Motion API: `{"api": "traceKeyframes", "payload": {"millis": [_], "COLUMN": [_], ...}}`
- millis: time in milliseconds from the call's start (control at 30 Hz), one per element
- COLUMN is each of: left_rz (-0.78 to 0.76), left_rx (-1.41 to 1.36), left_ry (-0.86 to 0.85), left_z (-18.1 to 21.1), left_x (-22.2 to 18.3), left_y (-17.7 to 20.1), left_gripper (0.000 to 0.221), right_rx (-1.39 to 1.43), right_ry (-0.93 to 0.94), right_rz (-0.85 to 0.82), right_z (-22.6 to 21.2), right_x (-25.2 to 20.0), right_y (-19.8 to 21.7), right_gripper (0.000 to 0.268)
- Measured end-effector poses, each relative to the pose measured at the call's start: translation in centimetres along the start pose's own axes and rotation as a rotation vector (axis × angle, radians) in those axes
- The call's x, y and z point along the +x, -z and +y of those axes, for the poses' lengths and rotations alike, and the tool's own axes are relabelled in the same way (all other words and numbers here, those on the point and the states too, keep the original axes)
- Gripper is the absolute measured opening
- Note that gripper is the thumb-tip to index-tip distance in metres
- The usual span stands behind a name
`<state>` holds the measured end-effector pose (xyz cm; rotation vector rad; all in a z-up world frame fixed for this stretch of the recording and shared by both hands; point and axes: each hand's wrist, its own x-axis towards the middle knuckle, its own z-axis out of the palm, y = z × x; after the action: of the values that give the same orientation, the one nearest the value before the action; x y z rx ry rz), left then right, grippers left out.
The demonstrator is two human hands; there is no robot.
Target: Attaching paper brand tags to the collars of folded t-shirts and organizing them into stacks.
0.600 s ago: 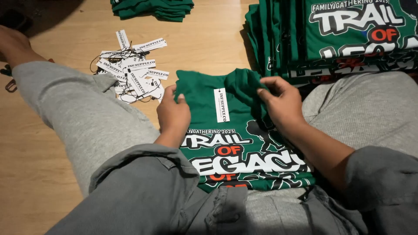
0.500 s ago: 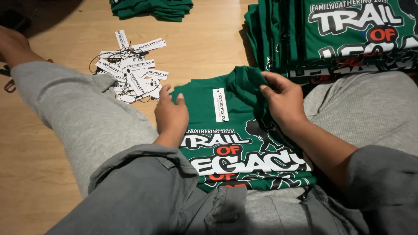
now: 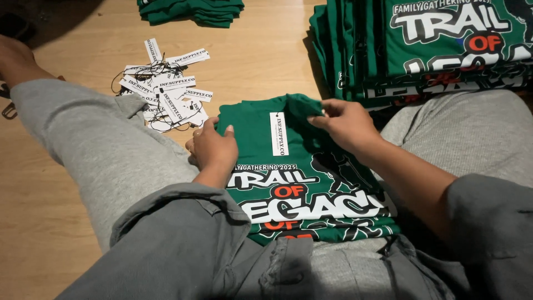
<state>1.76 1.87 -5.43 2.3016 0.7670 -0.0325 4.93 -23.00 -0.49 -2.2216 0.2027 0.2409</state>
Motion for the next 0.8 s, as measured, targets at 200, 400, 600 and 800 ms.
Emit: {"api": "traceKeyframes", "payload": {"millis": [200,400,600,800], "left_rz": [0.009,-0.003,-0.1,-0.111], "left_rx": [-0.002,-0.068,-0.099,-0.152], "left_ry": [0.013,0.057,-0.015,-0.045], "left_z": [-1.0,-0.1,1.8,1.6], "left_x": [1.5,0.9,-2.3,-1.8], "left_y": [-1.3,-0.4,2.7,2.0], "left_gripper": [0.049,0.072,0.07,0.073], "right_rx": [0.106,0.759,0.911,0.901], "right_ry": [-0.019,-0.212,-0.231,-0.205], "right_rz": [-0.041,0.128,0.098,0.064], "right_z": [-0.5,2.0,3.2,3.3], "right_x": [0.2,0.9,1.8,2.4], "right_y": [1.3,2.4,3.4,3.8], "right_gripper": [0.025,0.029,0.018,0.017]}}
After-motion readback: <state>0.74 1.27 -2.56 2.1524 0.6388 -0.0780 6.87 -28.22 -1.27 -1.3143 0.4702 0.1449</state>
